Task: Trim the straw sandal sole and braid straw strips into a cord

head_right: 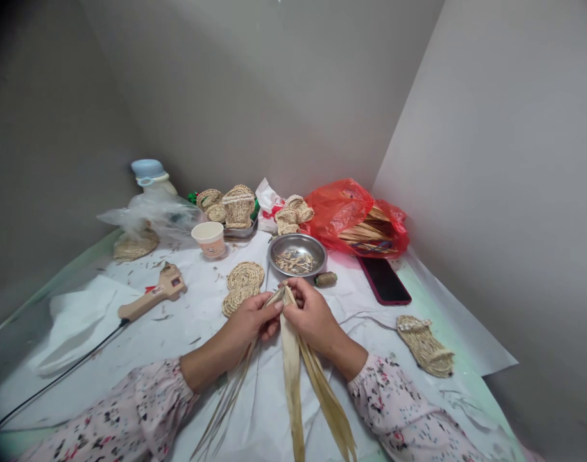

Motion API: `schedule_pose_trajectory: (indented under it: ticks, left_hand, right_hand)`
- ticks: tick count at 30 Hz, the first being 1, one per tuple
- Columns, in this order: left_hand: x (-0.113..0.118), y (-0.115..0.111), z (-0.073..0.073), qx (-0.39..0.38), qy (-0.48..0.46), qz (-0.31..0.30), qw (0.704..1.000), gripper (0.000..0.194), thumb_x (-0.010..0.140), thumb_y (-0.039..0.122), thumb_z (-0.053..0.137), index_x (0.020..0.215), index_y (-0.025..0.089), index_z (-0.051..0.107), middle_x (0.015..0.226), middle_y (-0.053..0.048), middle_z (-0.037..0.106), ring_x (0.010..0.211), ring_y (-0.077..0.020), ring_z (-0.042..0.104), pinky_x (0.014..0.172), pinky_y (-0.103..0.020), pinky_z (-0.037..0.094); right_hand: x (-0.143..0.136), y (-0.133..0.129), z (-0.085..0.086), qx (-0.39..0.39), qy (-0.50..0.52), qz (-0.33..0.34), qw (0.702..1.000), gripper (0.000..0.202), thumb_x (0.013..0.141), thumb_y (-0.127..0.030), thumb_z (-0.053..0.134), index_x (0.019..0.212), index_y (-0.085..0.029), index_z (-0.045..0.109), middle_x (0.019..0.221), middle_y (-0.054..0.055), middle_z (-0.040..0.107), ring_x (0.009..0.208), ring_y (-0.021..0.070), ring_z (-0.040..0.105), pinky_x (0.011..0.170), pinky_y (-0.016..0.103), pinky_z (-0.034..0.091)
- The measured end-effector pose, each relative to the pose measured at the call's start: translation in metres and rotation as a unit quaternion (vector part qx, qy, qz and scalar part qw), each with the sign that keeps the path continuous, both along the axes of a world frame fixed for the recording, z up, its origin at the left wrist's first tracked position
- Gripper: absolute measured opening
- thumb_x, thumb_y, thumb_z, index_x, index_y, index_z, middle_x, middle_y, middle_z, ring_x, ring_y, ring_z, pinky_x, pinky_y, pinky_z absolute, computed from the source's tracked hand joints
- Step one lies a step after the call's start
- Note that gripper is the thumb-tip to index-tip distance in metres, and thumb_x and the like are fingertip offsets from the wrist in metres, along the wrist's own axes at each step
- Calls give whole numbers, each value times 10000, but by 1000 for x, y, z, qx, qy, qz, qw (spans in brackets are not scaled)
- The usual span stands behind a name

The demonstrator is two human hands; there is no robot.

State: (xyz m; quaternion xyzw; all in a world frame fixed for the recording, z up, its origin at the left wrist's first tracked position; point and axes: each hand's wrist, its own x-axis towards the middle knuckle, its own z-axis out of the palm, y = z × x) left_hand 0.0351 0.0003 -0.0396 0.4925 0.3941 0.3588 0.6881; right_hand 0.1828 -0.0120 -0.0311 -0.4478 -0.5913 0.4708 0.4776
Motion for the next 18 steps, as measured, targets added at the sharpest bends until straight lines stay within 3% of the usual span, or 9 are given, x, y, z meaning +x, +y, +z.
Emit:
schedule_pose_trajectory:
  ticks: [18]
  left_hand:
    - [0, -1, 5, 18, 12, -23, 1000, 290, 777, 444, 577, 714, 177, 484, 437, 66, 436, 381, -63, 343, 399, -197, 205]
  right_hand:
    - [-4, 1, -2, -29, 41, 12, 999, 337, 720, -104, 525, 1045, -192, 540, 872, 4, 632, 780, 143, 604, 671, 245, 461]
